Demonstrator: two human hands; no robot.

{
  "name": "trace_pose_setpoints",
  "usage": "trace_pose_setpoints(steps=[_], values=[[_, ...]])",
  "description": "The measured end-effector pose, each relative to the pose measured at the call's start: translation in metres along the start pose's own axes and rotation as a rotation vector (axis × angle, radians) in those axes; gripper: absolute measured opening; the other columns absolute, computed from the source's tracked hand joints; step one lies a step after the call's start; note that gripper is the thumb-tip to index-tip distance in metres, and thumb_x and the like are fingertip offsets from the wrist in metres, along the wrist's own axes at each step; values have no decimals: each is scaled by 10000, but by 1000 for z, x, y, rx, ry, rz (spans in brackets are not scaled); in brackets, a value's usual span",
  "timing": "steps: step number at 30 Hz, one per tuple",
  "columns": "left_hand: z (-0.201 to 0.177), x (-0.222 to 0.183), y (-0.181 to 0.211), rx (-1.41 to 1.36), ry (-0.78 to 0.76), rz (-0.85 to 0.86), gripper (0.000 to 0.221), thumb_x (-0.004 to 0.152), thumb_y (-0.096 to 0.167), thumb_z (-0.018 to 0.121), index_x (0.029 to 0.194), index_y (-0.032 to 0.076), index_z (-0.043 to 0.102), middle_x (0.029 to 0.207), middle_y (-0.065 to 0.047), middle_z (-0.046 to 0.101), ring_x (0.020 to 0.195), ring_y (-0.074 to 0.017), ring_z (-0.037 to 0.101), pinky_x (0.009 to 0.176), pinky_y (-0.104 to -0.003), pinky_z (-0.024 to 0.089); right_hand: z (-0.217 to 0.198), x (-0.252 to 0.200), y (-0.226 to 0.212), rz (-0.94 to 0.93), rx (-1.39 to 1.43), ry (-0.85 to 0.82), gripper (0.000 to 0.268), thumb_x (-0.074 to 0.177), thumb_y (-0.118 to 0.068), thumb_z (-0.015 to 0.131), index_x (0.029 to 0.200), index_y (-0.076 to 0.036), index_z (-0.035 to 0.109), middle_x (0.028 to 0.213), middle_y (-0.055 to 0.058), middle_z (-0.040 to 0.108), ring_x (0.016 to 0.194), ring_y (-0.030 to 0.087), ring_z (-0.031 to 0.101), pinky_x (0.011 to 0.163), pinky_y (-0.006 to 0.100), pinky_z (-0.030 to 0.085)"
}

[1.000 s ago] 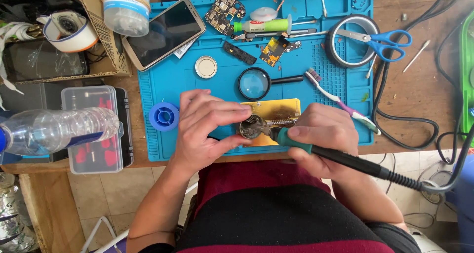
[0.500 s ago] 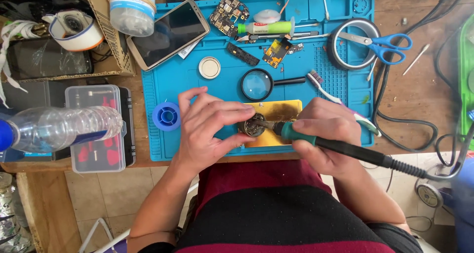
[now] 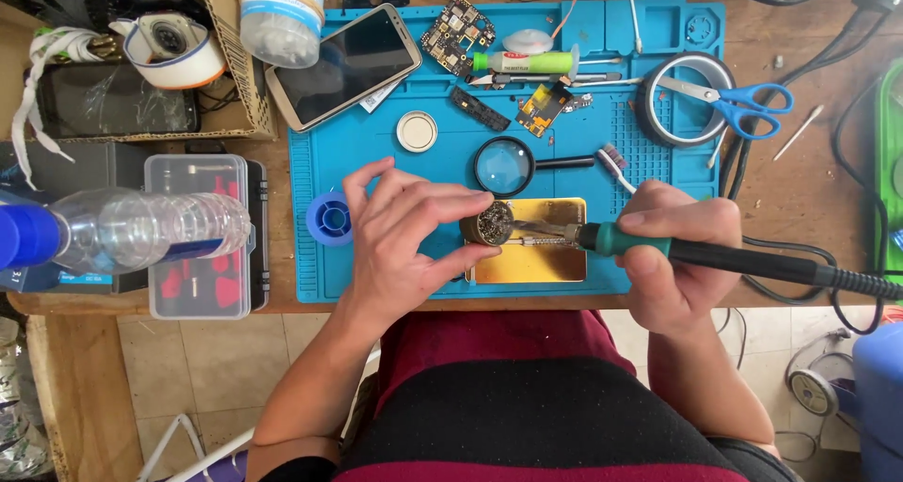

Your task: Cleaning a soldering iron tip and performing repair work on a mobile phone circuit board at a workbench.

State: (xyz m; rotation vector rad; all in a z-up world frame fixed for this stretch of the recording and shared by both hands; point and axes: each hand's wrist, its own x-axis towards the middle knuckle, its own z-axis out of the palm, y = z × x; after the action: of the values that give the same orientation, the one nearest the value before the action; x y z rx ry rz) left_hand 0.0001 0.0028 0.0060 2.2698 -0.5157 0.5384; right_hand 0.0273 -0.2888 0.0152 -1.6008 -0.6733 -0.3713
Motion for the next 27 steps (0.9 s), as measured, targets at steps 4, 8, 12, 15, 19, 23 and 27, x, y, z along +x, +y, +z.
trace_pose_setpoints(steps=[4,8,12,15,19,23,27], values=[[1,2,2,24,-1,19,412,1045,533,888,1308,225,816,1253,66,883,1141,-205,762,1226,-542,361,-1,-6,2,28,4,-51,232,1186,-271,615,1197,-45,560,763,73,614,613,191,548,693,367,435],[2,4,4,57,21,24,376,1066,546,846,1282,239,827,1231,75,883,1122,-192,759,1229,-533,358,-4,-9,4,37,-47,-42,253,1161,-263,638,1164,-14,589,853,119,628,630,226,500,666,387,391],[4,3,2,52,36,23,399,1048,558,857,1269,226,841,1226,48,881,1129,-194,759,1226,-526,359,-2,-4,6,31,-20,-48,234,1194,-267,636,1214,-39,586,837,103,659,649,216,634,688,360,497],[3,4,4,41,0,34,396,1041,544,889,1286,237,840,1210,68,870,1120,-190,750,1214,-537,372,-2,-7,12,34,-49,-60,227,1189,-282,651,1222,-66,588,850,75,611,665,218,544,697,385,448],[4,3,3,43,19,36,386,1031,523,915,1269,226,849,1206,45,874,1123,-192,746,1215,-532,373,-4,-3,7,47,42,-9,253,1191,-289,625,1182,-48,549,759,75,589,616,192,526,680,360,440],[4,5,5,54,8,35,387,1039,543,885,1266,232,845,1201,47,870,1123,-202,736,1210,-535,373,-6,-4,8,56,67,-37,229,1198,-293,634,1222,-78,561,811,61,587,632,179,533,689,351,449],[5,6,5,96,10,59,384,1057,562,853,1264,238,840,1186,52,875,1104,-212,738,1190,-545,373,-6,-6,11,69,16,-89,214,1185,-290,651,1221,-87,597,829,55,608,655,195,525,682,356,435]])
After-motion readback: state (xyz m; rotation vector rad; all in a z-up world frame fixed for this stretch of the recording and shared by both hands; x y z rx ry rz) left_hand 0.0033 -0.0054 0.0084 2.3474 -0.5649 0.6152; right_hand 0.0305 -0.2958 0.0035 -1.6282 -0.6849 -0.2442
